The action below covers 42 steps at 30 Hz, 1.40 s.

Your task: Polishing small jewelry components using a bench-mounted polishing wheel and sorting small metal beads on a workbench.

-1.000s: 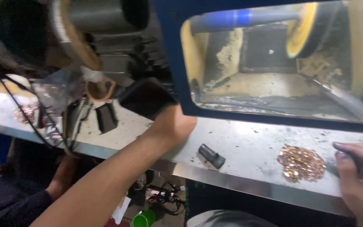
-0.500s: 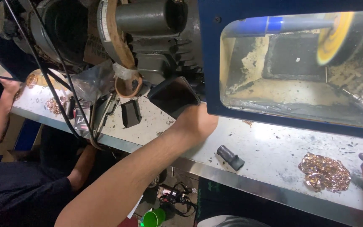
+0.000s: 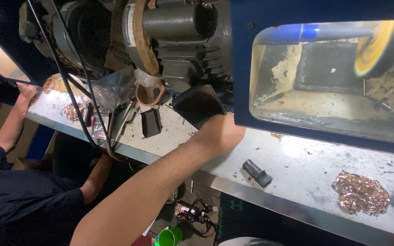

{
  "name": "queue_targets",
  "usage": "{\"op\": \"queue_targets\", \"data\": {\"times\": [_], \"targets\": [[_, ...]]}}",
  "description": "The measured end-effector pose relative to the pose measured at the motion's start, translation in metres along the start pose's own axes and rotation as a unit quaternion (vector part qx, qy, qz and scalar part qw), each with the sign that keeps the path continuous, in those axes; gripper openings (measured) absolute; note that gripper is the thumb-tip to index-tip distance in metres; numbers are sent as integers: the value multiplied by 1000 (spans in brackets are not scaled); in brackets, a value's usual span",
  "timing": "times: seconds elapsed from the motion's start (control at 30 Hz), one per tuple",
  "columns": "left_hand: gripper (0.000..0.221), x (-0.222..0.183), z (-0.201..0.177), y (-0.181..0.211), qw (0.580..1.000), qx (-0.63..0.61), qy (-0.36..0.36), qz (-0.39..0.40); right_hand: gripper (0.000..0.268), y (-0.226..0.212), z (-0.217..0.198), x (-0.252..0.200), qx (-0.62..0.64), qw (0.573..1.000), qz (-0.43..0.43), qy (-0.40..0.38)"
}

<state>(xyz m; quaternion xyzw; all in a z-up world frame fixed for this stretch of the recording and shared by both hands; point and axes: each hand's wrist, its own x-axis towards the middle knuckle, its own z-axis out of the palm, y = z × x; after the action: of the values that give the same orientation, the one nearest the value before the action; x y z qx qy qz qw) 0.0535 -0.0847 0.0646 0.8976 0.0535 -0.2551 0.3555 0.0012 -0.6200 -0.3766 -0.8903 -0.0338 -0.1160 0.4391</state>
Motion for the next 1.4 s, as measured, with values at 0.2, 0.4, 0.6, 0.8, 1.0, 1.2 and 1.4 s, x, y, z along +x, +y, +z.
{"op": "queue_targets", "data": {"times": [0.2, 0.4, 0.6, 0.8, 1.0, 1.2, 1.4], "targets": [[40, 26, 14, -53, 808, 428, 151, 376, 23, -1, 1, -1, 16, 1000, -15, 9], [32, 29, 27, -60, 901, 325, 128, 257, 30, -6, -3, -3, 56, 994, 90, -35], [11, -25, 23, 6, 995, 5, 86, 46, 29, -152, -10, 20, 73, 996, 24, -37], [12, -26, 52, 4, 975, -194, 80, 78, 36, -480, -39, 97, -117, 953, 75, -269], [10, -20, 66, -16, 946, -259, 120, 153, 30, -504, 18, 115, -91, 956, -59, -273], [9, -21, 63, -16, 943, -291, 120, 113, 21, -512, 25, 114, -84, 967, -58, -232], [12, -20, 61, -18, 933, -338, 95, 83, 17, -502, 34, 115, -149, 962, -88, -209]]}}
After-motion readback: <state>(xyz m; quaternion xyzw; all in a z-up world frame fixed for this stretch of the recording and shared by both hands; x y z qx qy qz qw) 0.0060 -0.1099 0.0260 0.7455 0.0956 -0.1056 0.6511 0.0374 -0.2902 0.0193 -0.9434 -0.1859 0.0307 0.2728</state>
